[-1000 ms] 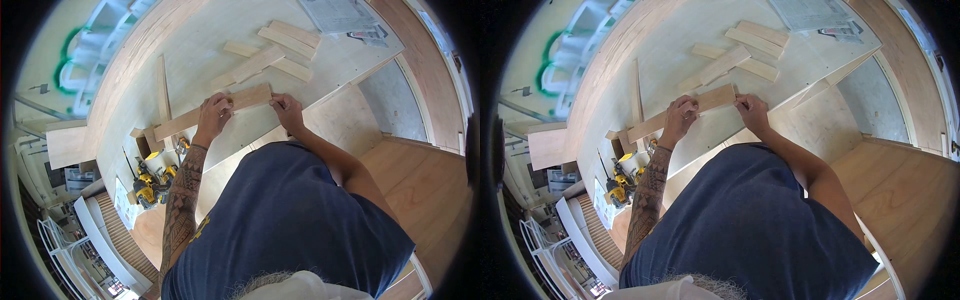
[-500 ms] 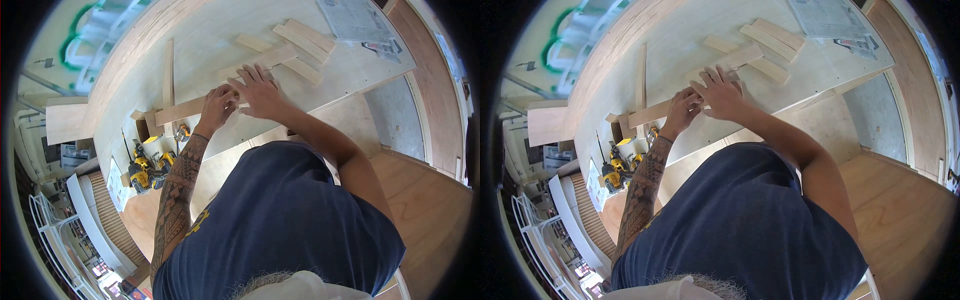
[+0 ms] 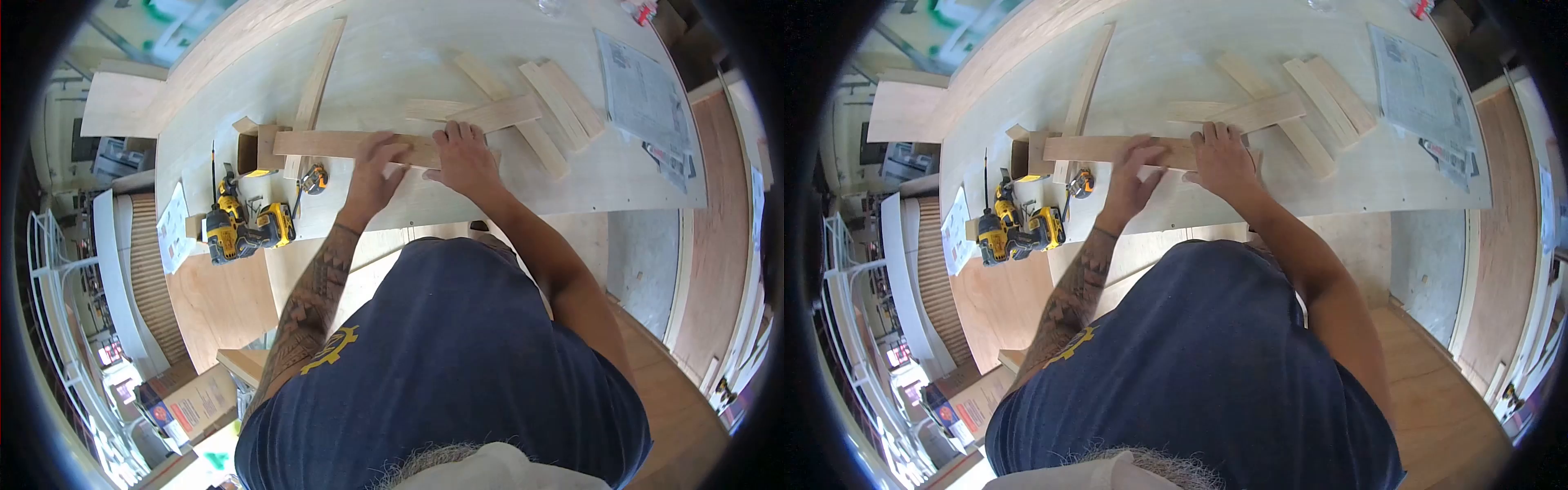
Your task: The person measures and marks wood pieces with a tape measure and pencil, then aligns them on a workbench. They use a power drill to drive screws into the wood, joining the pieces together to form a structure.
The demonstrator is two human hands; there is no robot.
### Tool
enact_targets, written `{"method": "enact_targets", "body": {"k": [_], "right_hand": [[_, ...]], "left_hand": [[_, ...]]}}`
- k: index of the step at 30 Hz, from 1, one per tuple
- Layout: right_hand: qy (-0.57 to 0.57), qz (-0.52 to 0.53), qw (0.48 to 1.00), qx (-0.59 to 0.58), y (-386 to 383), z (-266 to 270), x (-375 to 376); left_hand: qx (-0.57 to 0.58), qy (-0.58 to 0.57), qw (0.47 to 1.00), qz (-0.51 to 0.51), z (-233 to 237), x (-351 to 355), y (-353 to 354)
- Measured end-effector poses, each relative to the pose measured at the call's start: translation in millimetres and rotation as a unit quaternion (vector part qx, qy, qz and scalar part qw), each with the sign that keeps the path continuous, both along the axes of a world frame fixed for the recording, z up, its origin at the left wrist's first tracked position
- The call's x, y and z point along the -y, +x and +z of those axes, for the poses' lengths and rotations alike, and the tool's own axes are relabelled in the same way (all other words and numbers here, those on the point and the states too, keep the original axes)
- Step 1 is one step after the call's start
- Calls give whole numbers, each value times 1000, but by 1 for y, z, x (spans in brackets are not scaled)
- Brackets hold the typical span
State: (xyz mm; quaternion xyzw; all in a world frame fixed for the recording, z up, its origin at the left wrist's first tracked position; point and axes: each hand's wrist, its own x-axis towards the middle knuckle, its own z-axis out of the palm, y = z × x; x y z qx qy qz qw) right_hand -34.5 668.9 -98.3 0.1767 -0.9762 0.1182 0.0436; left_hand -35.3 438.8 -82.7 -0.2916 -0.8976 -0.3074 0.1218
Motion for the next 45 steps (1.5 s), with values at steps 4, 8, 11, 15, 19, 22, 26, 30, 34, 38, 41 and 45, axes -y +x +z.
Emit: {"method": "enact_targets", "body": {"k": [4,8,11,15,19,22,26,30,34,38,41,45], "right_hand": [[-15,12,1000,13,-3,-2,2],[8,12,999,40,-6,2,5],[12,14,999,37,-6,4,5],[-12,12,999,50,-8,1,6],[-13,19,999,36,-8,-1,7],[-22,19,999,38,-8,-2,8],[-10,24,999,28,-9,-2,9],[5,23,999,30,-10,-3,9],[6,24,999,40,-10,-5,10],[11,25,999,37,-10,-5,10],[16,24,999,43,-10,-4,9],[3,21,1000,-5,-9,-21,9]], "left_hand": [[185,226,917,271,-46,21,31],[344,379,829,225,-57,5,30],[393,422,784,230,-56,-2,31],[408,481,758,164,-69,-5,29],[432,532,715,138,-79,-4,26],[443,535,706,141,-78,-4,25],[442,538,703,148,-81,-5,25],[444,534,699,174,-77,-6,24],[437,547,695,161,-79,-7,24],[429,547,699,169,-79,-9,24],[423,567,688,161,-83,-9,24],[398,555,708,180,-77,-8,29]]}}
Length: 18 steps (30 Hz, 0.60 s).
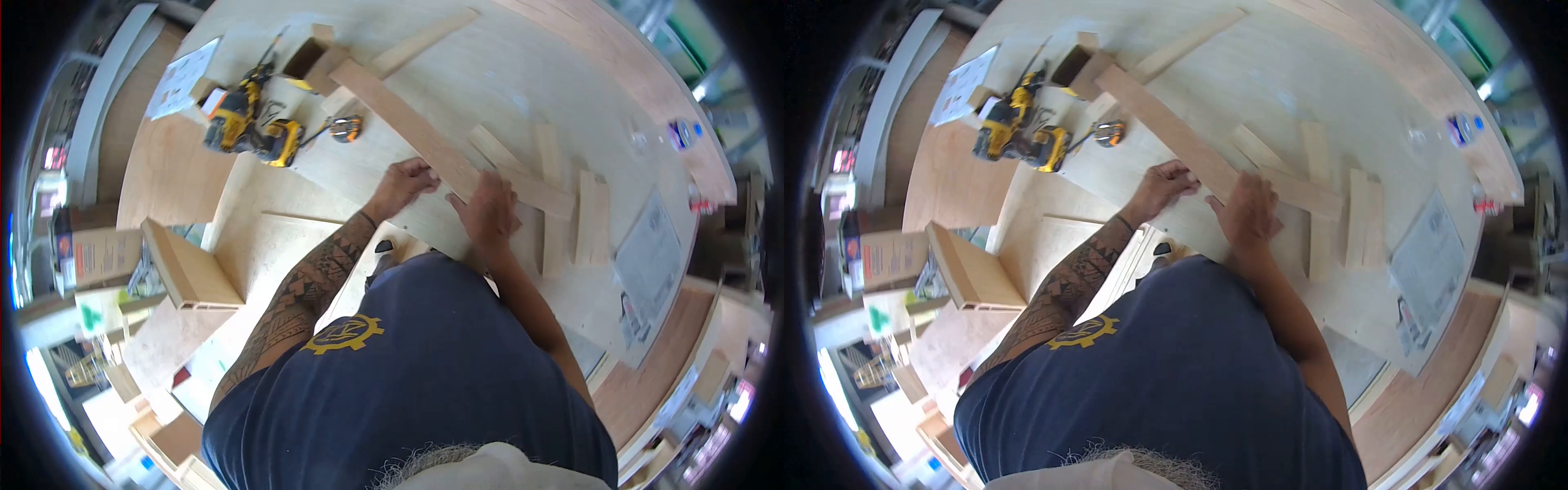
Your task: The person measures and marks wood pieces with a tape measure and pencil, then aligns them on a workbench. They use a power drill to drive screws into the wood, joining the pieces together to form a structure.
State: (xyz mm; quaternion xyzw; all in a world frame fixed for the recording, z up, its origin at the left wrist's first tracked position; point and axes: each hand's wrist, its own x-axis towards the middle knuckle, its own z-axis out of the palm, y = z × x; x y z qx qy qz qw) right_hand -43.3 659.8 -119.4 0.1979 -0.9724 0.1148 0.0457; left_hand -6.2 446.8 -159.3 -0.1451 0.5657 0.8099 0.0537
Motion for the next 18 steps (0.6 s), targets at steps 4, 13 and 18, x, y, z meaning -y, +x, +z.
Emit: {"method": "enact_targets", "body": {"k": [4,13,18], "right_hand": [[17,15,1000,14,1,-2,-1],[21,-7,1000,14,2,8,2],[-5,-21,1000,-5,4,15,7]], "left_hand": [[19,-32,999,-16,9,-2,4],[51,-102,962,247,22,75,122],[-30,-151,838,524,20,221,158]]}}
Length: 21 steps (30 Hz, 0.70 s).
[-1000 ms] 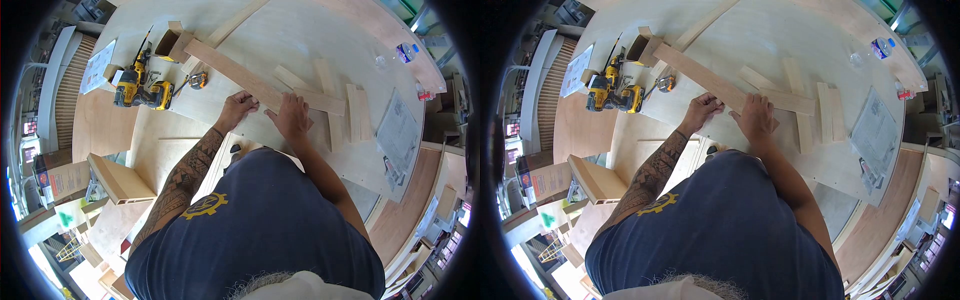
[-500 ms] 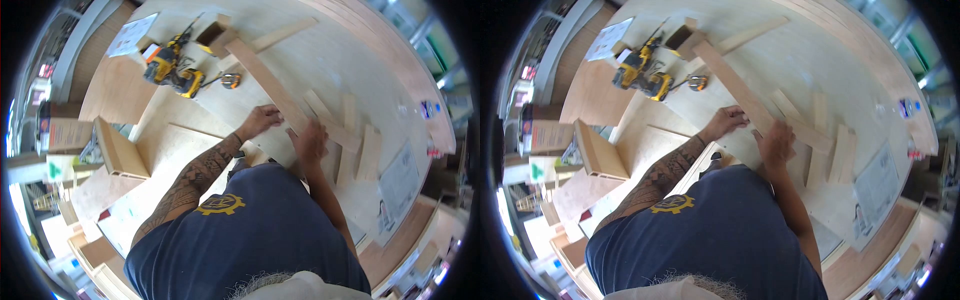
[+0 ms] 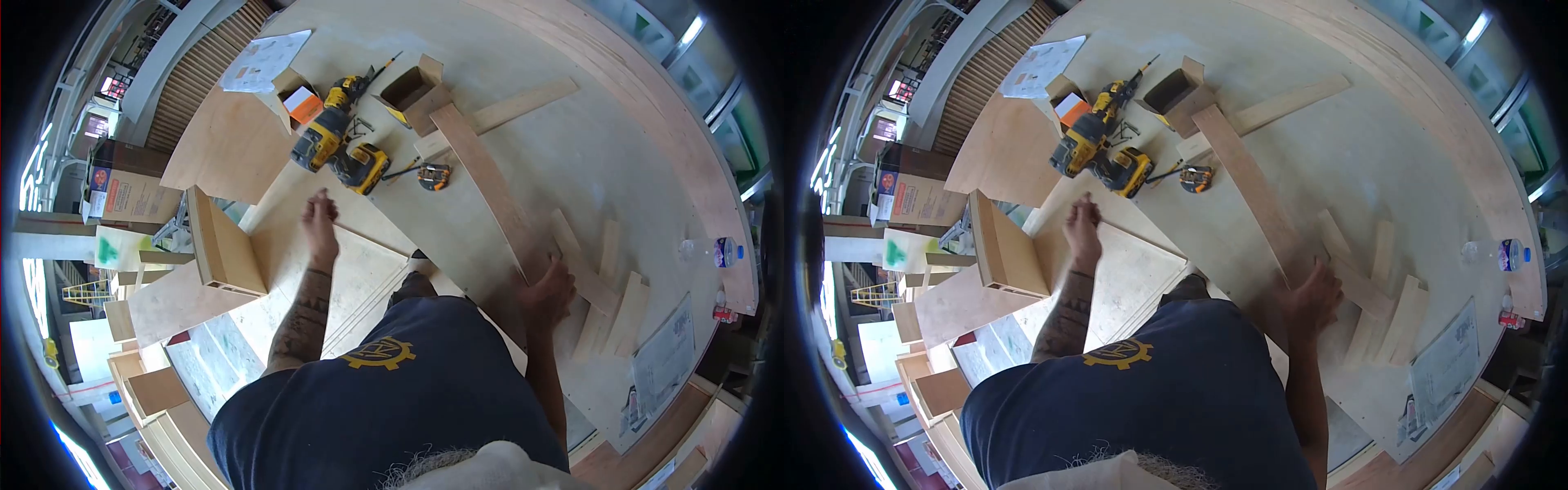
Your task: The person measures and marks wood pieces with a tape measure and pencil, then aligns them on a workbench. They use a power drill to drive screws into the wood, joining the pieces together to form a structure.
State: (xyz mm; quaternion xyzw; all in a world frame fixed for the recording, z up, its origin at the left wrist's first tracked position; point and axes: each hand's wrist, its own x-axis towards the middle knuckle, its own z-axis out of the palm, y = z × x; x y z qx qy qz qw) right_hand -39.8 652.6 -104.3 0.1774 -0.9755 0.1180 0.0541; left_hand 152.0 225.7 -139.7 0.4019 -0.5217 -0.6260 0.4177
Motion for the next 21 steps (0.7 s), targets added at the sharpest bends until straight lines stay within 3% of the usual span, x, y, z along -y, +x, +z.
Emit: {"method": "enact_targets", "body": {"k": [4,6,10,12,14,16,17,18,20,21], "right_hand": [[18,-28,999,19,1,10,9],[20,-36,999,24,2,11,11],[22,-39,998,34,-1,14,17],[39,-90,988,118,-2,28,26],[15,-65,995,68,-1,12,20],[-9,-46,999,21,-2,10,19],[-7,-46,999,27,-2,8,17],[-4,-49,998,34,-1,9,17],[5,-50,998,25,-2,5,15],[12,-35,999,13,-3,3,14]], "left_hand": [[12,-103,993,49,51,109,-34],[90,-185,978,23,72,163,-56],[268,-423,865,-17,69,286,-103],[289,-427,855,-47,51,346,-127],[310,-434,842,-81,44,380,-143],[476,-420,741,-217,38,405,-159],[518,-470,668,-253,33,414,-167],[513,-475,666,-262,22,430,-176],[603,-518,511,-328,4,451,-195],[593,-563,491,-301,-3,451,-195]]}}
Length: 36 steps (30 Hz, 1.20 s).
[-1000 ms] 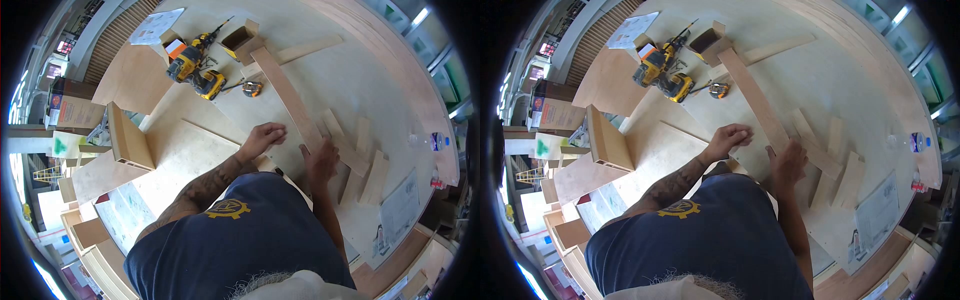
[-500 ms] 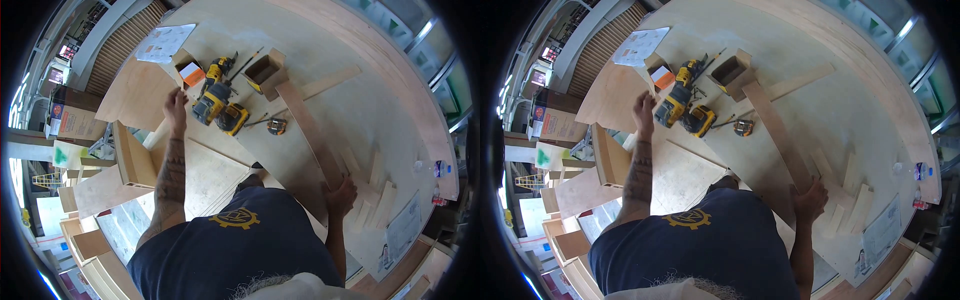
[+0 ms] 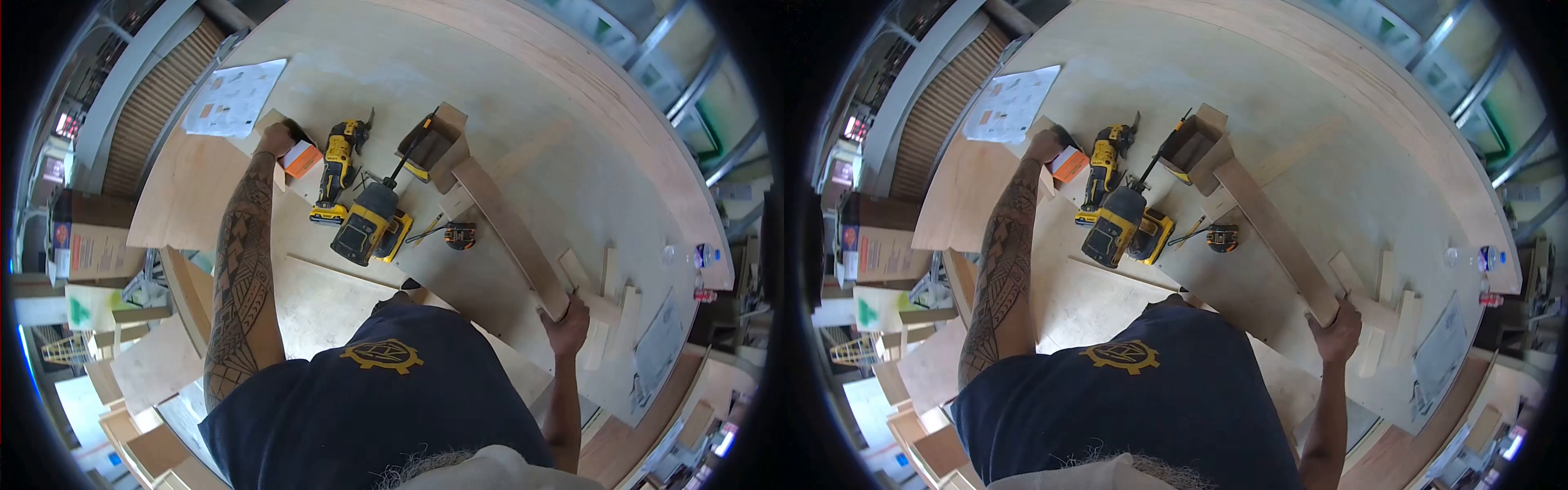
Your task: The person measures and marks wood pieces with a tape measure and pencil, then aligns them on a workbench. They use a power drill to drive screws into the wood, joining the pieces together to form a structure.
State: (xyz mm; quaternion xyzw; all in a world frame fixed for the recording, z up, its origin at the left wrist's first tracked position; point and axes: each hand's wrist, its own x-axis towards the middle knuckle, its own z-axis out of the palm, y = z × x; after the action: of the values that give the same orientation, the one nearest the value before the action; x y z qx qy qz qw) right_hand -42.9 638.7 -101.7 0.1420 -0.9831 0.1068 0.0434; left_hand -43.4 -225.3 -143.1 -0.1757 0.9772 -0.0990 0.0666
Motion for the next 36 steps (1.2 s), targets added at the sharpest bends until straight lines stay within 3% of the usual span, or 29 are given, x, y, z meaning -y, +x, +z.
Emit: {"method": "enact_targets", "body": {"k": [3,4,8,11,14,15,16,17,19,20,21,22,23,24,25,27,28,30,33,36], "right_hand": [[-9,8,1000,-11,0,-3,-2],[-12,5,1000,-12,0,-4,-2],[1,2,1000,-7,0,-1,-1],[6,-7,1000,2,1,0,0],[-5,-7,1000,-2,2,5,4],[-7,-3,1000,-4,3,8,4],[-7,11,1000,-14,1,4,1],[-5,18,1000,-22,-1,-3,-5],[-13,34,998,-47,-1,-9,-10],[2,15,1000,-9,0,-6,-10],[-4,29,999,-35,0,-11,-15],[-3,16,1000,-23,2,-3,-10],[-5,7,1000,-15,2,7,-2],[2,-6,1000,9,2,12,0],[6,-14,999,31,3,14,0],[3,-22,999,30,2,12,-4],[-10,-8,1000,25,3,11,-5],[-13,-11,1000,16,4,12,-4],[-13,-14,1000,20,3,10,-6],[-16,-10,1000,12,3,6,-4]], "left_hand": [[-48,-7,998,-32,-8,6,-7],[-70,22,997,21,-11,6,-10],[-69,60,995,49,33,-39,-6],[-69,64,995,14,8,-15,-4],[-79,84,993,3,36,-29,1],[-172,173,969,-37,48,-35,8],[-244,156,957,-11,57,-44,12],[-288,221,932,-13,81,-70,23],[-223,421,870,-130,99,-105,52],[-42,541,839,45,138,-150,67],[-27,611,791,19,126,-169,89],[36,658,739,139,152,-214,103],[28,641,766,53,144,-241,121],[-5,667,744,-28,116,-254,136],[2,681,730,56,129,-286,143],[-116,588,800,10,103,-330,149],[-111,594,797,5,97,-353,145],[-297,611,734,1,88,-387,131],[-372,618,686,91,49,-388,123],[-380,628,677,45,41,-377,129]]}}
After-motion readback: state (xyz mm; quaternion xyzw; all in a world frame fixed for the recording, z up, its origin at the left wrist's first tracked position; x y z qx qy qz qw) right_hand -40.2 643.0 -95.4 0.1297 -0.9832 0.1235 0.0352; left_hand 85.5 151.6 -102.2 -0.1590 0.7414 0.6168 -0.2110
